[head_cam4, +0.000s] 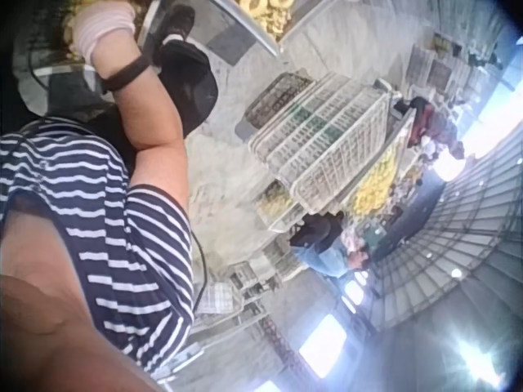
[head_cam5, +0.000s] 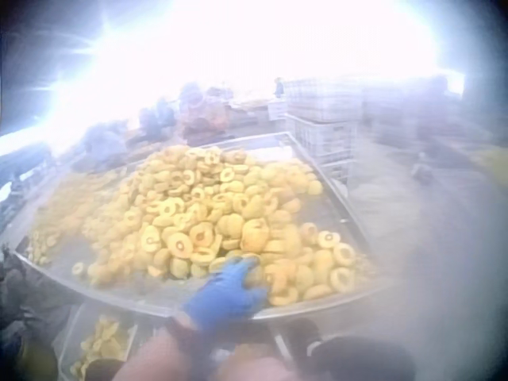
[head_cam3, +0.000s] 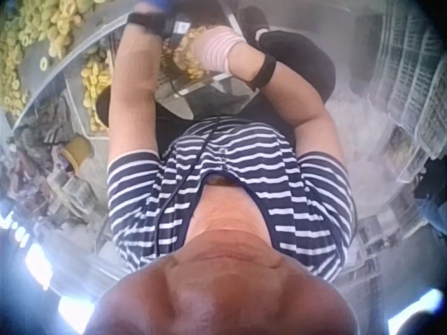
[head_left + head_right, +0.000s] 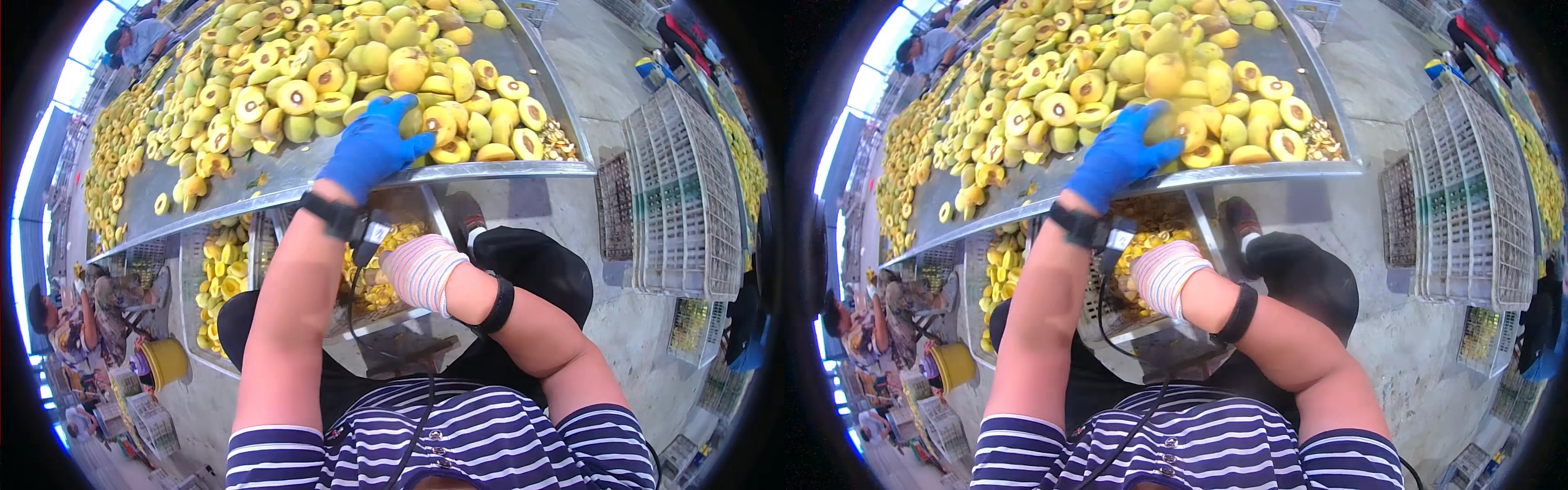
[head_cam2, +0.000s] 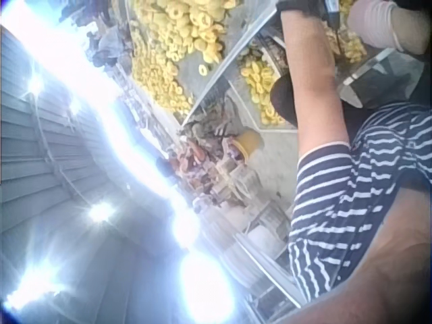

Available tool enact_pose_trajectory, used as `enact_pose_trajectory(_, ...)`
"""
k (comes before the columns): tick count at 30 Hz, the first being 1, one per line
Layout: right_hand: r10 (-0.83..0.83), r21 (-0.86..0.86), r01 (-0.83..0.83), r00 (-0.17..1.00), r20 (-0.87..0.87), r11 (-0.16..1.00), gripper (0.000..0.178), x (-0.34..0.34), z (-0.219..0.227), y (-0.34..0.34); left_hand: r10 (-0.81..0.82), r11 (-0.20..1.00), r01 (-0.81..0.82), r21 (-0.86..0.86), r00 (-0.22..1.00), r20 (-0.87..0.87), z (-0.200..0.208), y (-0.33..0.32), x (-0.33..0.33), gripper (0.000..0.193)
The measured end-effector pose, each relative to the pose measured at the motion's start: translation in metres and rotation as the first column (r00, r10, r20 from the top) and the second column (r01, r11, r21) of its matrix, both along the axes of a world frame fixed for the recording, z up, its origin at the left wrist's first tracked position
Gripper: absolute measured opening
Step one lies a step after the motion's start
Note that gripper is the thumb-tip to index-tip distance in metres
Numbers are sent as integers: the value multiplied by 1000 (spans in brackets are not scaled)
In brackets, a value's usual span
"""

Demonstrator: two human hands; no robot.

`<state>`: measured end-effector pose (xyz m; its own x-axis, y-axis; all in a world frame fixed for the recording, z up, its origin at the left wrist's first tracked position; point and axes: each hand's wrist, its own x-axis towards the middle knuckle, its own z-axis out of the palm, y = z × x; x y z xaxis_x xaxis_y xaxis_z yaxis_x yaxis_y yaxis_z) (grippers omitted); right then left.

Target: The person pits halved yellow fruit using a handheld metal tool, scooping out the center and placing the pitted fruit into a basket before moving new fruit from a large table into the work area.

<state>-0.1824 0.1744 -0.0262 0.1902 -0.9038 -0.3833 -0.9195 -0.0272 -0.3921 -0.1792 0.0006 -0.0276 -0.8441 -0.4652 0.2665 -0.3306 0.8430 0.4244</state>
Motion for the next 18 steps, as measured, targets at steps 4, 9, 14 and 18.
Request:
enact_pose_trajectory(4, -93, -38, 94, 995, 39, 995, 20, -18, 5, 5, 60, 672, 65, 737, 988, -143, 17, -14, 11, 50)
enact_pose_trajectory(9, -440, -100, 526, 788, 430, 844, 37, -19, 27, -12, 302, -103, 505, 857, 837, -457, 13, -33, 109, 56)
enact_pose_trajectory(14, -433, 17, 524, 686, 585, 852, 44, 14, 35, -37, 395, 315, 307, 898, 818, -418, 28, 8, 145, 61)
enact_pose_trajectory(18, -417, -45, 525, 722, 552, 850, 43, 35, 20, -60, 427, 247, 310, 918, 816, -390, 38, 14, 165, 56)
